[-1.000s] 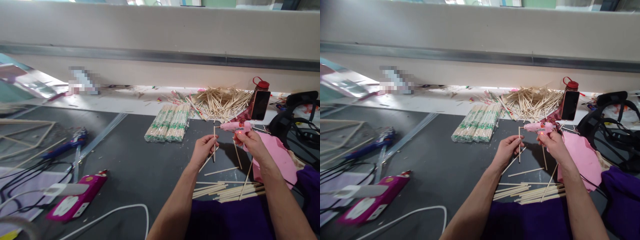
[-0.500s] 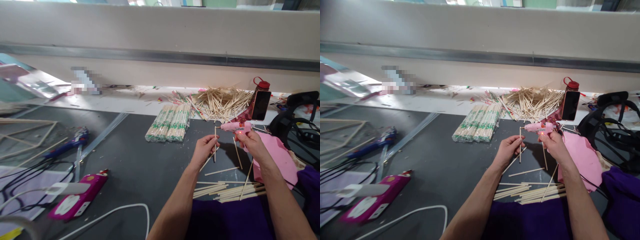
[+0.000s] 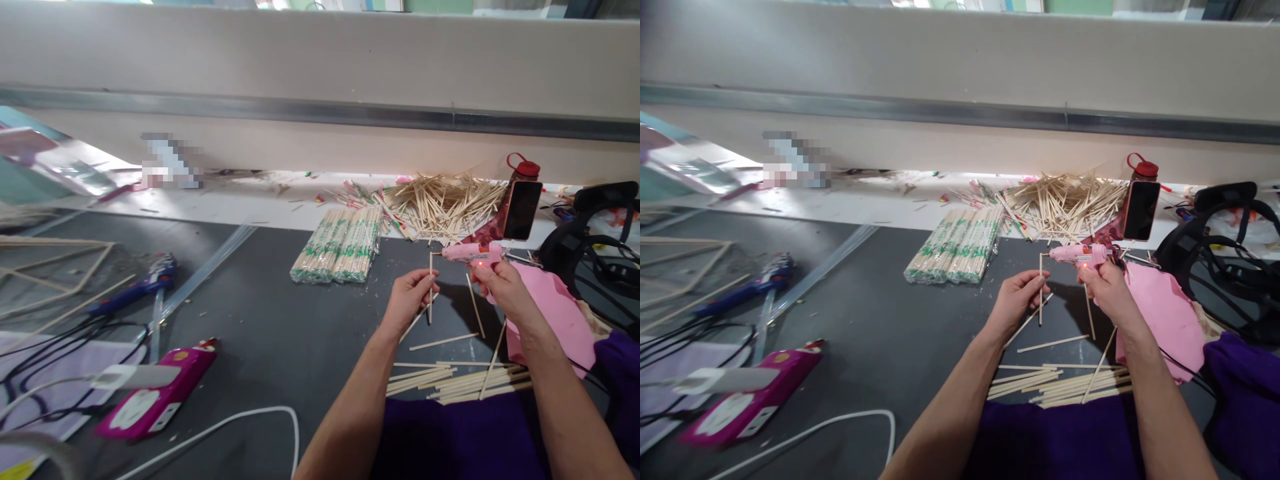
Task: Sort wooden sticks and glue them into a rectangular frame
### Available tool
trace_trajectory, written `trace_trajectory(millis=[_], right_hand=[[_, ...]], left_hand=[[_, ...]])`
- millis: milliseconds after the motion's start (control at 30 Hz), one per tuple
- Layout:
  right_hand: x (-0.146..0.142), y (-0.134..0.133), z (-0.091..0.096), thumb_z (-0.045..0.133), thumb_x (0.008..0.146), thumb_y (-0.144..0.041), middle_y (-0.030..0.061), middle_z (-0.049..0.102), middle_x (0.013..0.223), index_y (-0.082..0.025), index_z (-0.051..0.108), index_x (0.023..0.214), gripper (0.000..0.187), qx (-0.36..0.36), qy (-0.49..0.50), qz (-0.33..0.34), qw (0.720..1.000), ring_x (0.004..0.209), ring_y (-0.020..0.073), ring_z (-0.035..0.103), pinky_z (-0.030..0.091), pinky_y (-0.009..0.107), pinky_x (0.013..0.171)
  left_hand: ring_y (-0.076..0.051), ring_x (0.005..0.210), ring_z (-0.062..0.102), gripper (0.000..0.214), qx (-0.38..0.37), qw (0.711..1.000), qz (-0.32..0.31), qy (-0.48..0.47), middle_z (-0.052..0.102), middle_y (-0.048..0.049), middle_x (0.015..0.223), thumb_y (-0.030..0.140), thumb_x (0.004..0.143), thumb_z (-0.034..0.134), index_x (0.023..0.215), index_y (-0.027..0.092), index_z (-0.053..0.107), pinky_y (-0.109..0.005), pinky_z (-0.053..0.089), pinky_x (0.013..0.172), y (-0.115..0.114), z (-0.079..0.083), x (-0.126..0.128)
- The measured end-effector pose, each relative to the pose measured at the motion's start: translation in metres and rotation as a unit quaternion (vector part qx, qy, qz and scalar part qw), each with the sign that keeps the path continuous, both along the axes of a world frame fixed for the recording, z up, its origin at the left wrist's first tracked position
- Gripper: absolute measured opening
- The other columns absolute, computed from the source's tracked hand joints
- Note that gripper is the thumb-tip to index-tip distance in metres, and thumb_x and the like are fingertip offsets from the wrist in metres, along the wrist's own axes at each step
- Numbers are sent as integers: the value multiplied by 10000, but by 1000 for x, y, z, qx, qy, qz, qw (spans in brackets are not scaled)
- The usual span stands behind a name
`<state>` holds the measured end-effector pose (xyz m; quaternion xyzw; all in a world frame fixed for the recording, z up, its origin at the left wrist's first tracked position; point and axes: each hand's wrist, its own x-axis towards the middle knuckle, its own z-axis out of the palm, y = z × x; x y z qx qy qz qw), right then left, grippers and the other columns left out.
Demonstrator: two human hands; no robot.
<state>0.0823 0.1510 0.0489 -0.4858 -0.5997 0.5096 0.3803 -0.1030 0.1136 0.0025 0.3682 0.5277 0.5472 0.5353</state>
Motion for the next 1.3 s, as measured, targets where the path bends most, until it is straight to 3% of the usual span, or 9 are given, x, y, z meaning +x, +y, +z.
trace_trajectory(millis=[733, 967, 1300], right_hand=[[3, 4, -6, 549, 761, -453, -31, 492, 521, -166, 555, 716, 291, 11, -22, 36, 999, 452, 99, 434, 330, 229, 437], [2, 2, -3, 536, 758, -453, -32, 472, 500, -170, 547, 679, 294, 17, -21, -1, 1000, 434, 95, 431, 316, 227, 425], [2, 2, -3, 528, 759, -464, -33, 462, 490, -170, 548, 673, 307, 16, -20, 9, 1000, 440, 97, 426, 317, 228, 433]], left_hand=[[-53, 436, 446, 428, -8, 1000, 2, -3, 637, -11, 616, 460, 658, 718, 913, 117, 687, -186, 315, 418, 0, 2, 0], [-45, 432, 431, 437, -5, 1000, -15, -4, 629, -9, 608, 463, 664, 714, 926, 113, 699, -186, 304, 424, 0, 1, 1], [-44, 434, 422, 424, -6, 1000, -14, -6, 620, -6, 607, 456, 671, 711, 929, 120, 706, -185, 295, 427, -1, 2, 0]])
